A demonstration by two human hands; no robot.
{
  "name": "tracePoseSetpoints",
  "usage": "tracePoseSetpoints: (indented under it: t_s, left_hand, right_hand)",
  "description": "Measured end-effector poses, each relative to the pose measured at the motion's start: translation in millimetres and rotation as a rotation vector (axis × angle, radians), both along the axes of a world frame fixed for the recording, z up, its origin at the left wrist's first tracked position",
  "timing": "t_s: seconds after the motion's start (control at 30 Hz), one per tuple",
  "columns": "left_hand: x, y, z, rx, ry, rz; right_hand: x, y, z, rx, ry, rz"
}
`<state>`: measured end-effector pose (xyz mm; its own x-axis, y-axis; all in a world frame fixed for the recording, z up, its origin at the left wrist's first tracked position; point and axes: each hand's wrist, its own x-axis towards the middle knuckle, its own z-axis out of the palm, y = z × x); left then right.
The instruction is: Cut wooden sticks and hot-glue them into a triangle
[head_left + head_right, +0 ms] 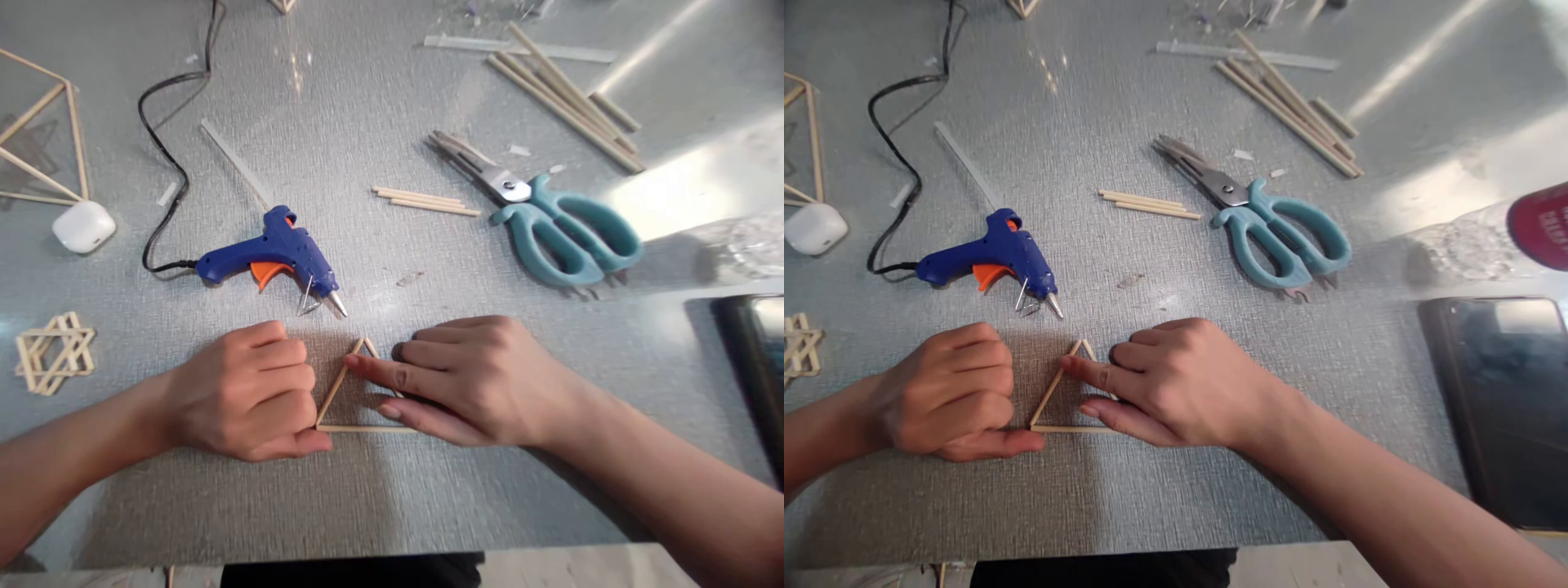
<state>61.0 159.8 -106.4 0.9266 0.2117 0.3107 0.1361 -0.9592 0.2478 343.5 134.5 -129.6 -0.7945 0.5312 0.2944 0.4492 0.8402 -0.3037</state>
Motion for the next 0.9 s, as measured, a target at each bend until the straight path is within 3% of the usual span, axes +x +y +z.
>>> tracePoseSetpoints:
  t_s: [0.77, 0.83, 0.9]
  left_hand:
    - [-1.0, -0.3, 0.8, -0.044, -0.026, 0.002]
    - [-4.7, -0.4, 4.2, -0.052, -0.121, 0.080]
    - [-9.8, 0.3, 11.5, 0.020, -0.153, 0.290]
  right_hand:
    - [-0.4, 0.6, 0.8, -0.016, 0.015, 0.000]
    - [-0.7, 0.9, 0.9, -0.020, 0.017, 0.000]
    - [-0.8, 1.4, 1.1, -0.022, 0.014, 0.002]
